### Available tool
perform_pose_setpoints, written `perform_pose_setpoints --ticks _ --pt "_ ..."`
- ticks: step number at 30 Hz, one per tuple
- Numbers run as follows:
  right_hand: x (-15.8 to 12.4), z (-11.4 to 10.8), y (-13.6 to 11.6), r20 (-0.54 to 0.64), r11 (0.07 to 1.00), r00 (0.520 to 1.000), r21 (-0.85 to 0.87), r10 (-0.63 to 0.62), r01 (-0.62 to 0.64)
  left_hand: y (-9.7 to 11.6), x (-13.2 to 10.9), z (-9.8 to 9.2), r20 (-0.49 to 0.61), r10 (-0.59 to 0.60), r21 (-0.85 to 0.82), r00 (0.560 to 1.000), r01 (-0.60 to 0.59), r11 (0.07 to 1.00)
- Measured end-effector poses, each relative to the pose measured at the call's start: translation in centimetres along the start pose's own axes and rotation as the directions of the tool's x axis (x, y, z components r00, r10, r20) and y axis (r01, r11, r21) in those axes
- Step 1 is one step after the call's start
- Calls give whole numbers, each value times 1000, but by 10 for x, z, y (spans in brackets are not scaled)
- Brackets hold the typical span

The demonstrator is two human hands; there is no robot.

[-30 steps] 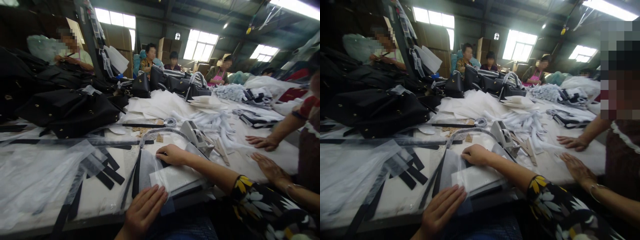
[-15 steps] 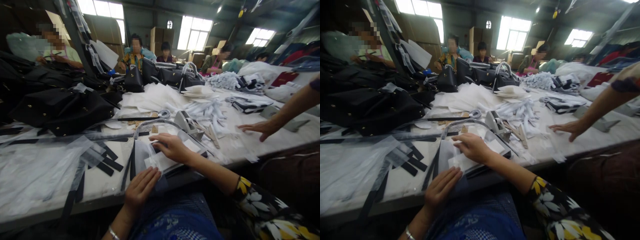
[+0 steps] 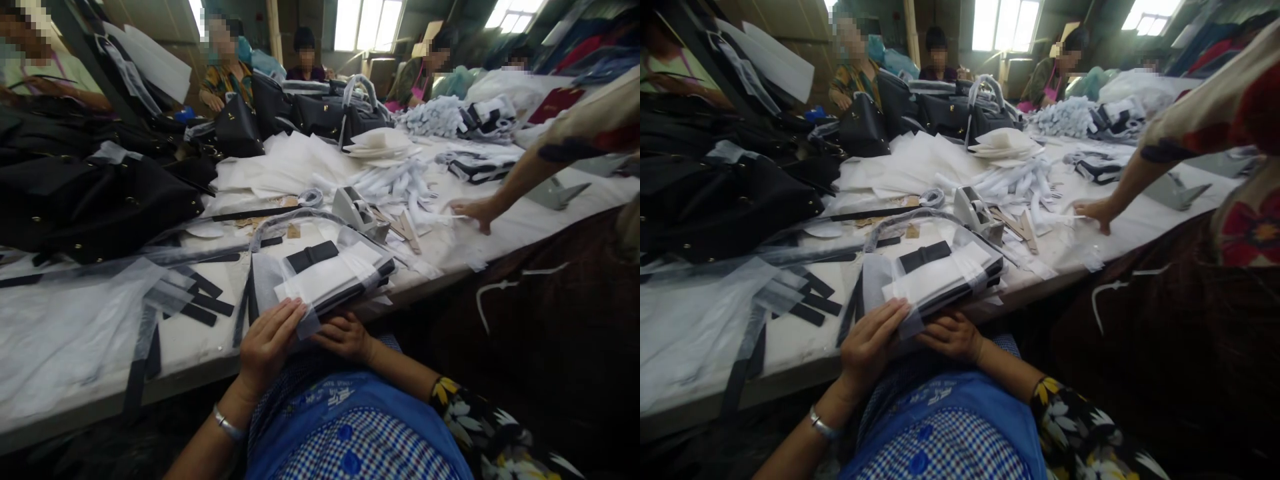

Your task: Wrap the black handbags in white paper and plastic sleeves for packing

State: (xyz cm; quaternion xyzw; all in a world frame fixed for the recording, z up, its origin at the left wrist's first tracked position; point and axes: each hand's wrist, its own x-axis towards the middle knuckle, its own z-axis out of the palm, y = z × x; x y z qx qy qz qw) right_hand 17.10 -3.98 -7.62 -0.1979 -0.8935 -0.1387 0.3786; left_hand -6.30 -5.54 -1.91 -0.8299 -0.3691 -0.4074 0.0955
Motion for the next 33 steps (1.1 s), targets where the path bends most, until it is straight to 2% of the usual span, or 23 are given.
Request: perform_pose_setpoints --ticks 4,7,14,17,20,28,33 --pt "10 12 -5 -52 997 999 72 -14 18 -1 0 0 19 1 8 1000 -1 1000" --pt "21 5 -13 -117 988 993 153 8 10 -1 0 -1 33 4 11 999 -4 1000" --pt "36 -35 -25 41 927 994 360 98 -106 -3 -5 -4 57 49 0 997 -49 999" --pt "34 -44 -32 67 909 985 381 157 -170 -7 -9 -3 30 67 7 997 -67 998" --pt "35 -48 -38 58 901 983 394 176 -184 -10 -11 -3 7 85 1 996 -85 996" --pt "77 -58 -42 46 921 994 375 101 -111 -10 -7 -2 -19 81 -22 997 -82 996" --pt "84 -65 -45 66 913 996 399 68 -89 -9 -6 -4 -26 64 -36 998 -65 997"
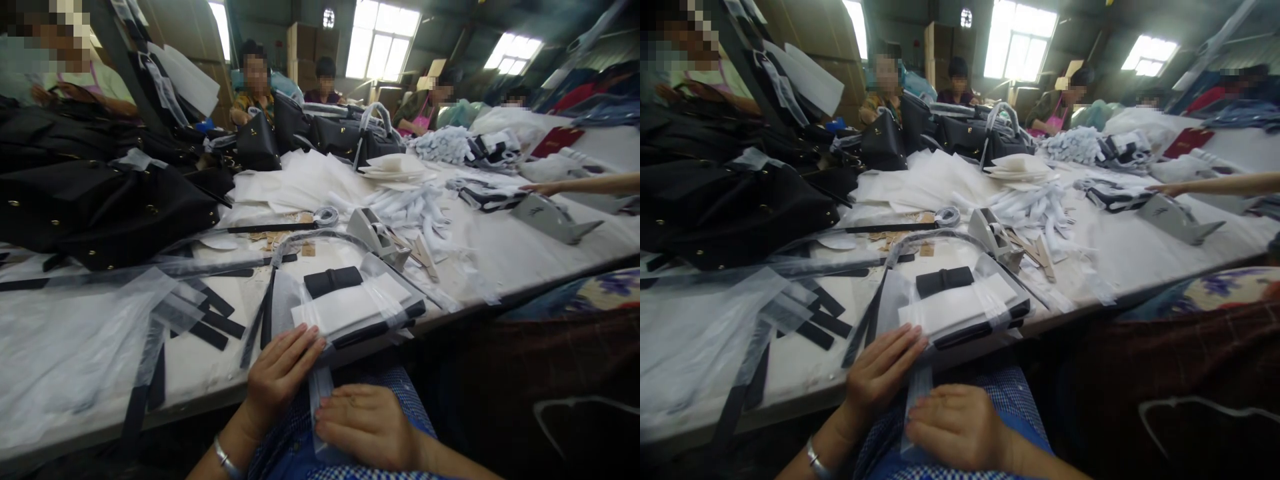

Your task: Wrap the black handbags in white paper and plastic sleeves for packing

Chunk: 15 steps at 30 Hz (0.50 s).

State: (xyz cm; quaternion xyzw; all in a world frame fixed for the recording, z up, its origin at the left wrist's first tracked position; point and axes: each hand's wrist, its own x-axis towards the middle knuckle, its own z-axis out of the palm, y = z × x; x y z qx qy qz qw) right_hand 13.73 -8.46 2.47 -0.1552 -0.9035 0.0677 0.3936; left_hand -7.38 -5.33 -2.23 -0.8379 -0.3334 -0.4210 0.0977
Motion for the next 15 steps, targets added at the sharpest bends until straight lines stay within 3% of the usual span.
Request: perform_pose_setpoints --ticks 10,15 --pt "32 -34 17 42 972 973 51 229 -231 3 2 -3 33 -47 32 998 46 998" --pt "55 -29 46 72 910 909 31 411 -414 5 1 -1 -19 -50 -24 999 49 998"
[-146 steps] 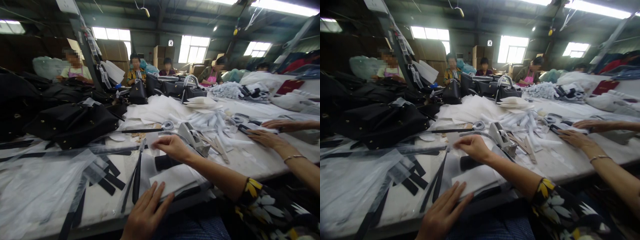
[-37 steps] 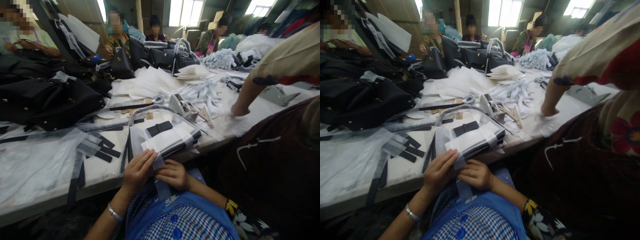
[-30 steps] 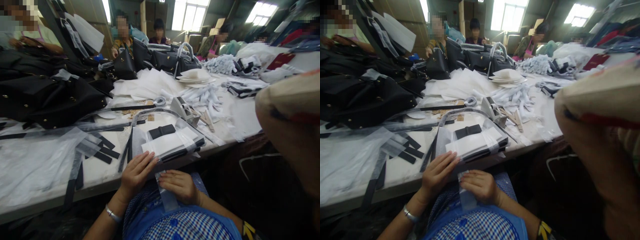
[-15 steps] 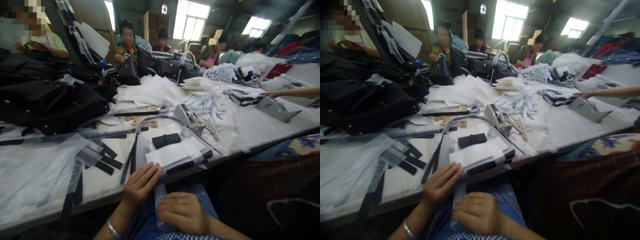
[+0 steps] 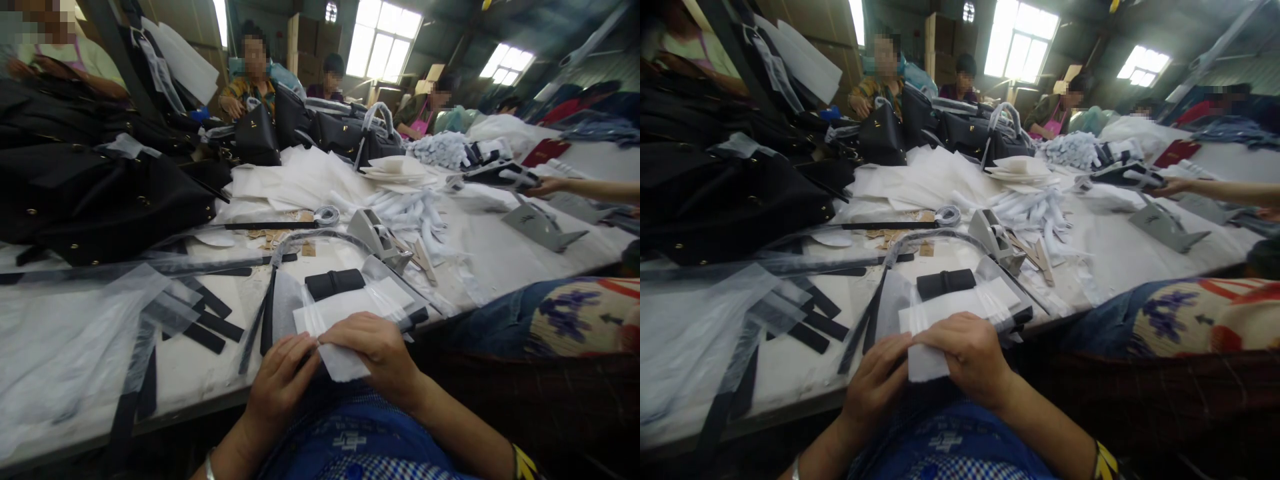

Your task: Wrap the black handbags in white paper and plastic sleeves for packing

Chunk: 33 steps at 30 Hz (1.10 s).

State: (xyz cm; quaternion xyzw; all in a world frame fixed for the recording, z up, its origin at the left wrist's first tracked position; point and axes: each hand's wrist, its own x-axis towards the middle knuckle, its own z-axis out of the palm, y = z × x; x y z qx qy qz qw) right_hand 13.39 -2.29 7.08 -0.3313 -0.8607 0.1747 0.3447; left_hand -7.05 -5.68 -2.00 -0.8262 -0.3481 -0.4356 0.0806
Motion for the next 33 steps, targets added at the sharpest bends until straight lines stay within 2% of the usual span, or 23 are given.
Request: perform_pose_setpoints --ticks 3,8,10,13,16,20,24,29,33 --pt "15 9 15 75 993 991 -56 109 -105 1 -1 1 -51 -34 -33 998 32 999" --pt "32 23 34 178 980 969 -124 174 -154 3 -2 2 -44 -120 -75 992 117 990" --pt "40 23 37 207 959 943 -164 262 -230 4 -1 1 -38 -137 -71 990 134 988" --pt "55 21 42 284 919 879 -208 384 -335 4 0 -1 8 -150 -19 989 151 988" --pt "70 19 51 361 910 837 -218 411 -353 6 5 -4 50 -154 41 987 152 988" --pt "80 22 63 374 922 849 -249 374 -296 8 13 -6 83 -118 113 989 109 988" --pt "81 23 67 365 916 842 -212 398 -341 5 16 -5 150 -65 141 987 43 989" --pt "77 27 66 324 917 860 -200 394 -345 2 15 -5 242 -74 195 967 26 980" --pt "78 26 67 325 925 866 -157 379 -346 -1 17 -5 270 -68 232 960 3 973"
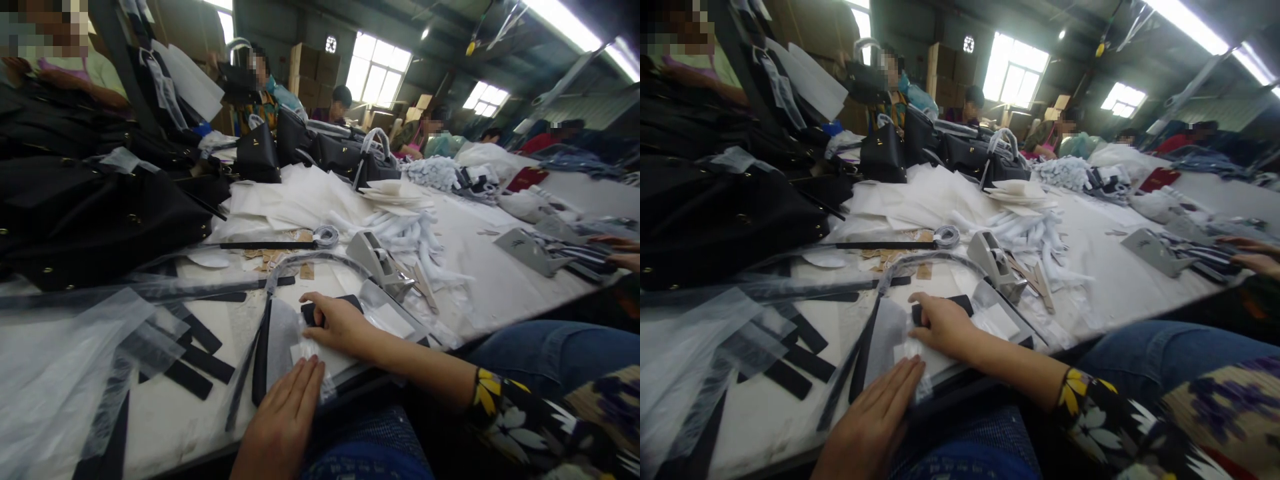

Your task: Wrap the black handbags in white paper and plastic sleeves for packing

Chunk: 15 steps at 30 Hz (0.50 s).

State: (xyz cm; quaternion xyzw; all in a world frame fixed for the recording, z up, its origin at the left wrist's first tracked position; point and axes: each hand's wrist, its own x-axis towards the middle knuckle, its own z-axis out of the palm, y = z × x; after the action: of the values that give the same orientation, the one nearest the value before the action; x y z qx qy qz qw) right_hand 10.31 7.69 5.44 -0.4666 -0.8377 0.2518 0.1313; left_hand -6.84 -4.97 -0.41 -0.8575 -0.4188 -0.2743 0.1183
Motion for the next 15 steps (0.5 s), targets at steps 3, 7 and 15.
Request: perform_pose_setpoints --ticks 3,7,15 --pt "-1 -25 10 -83 995 996 84 -40 47 -6 1 2 -9 70 27 998 -69 997" --pt "-11 -93 50 -354 960 899 195 258 -199 -14 0 8 -19 146 66 989 -144 987" --pt "-14 -153 135 -41 686 756 457 653 -567 -19 -3 13 -32 200 93 979 -196 976"
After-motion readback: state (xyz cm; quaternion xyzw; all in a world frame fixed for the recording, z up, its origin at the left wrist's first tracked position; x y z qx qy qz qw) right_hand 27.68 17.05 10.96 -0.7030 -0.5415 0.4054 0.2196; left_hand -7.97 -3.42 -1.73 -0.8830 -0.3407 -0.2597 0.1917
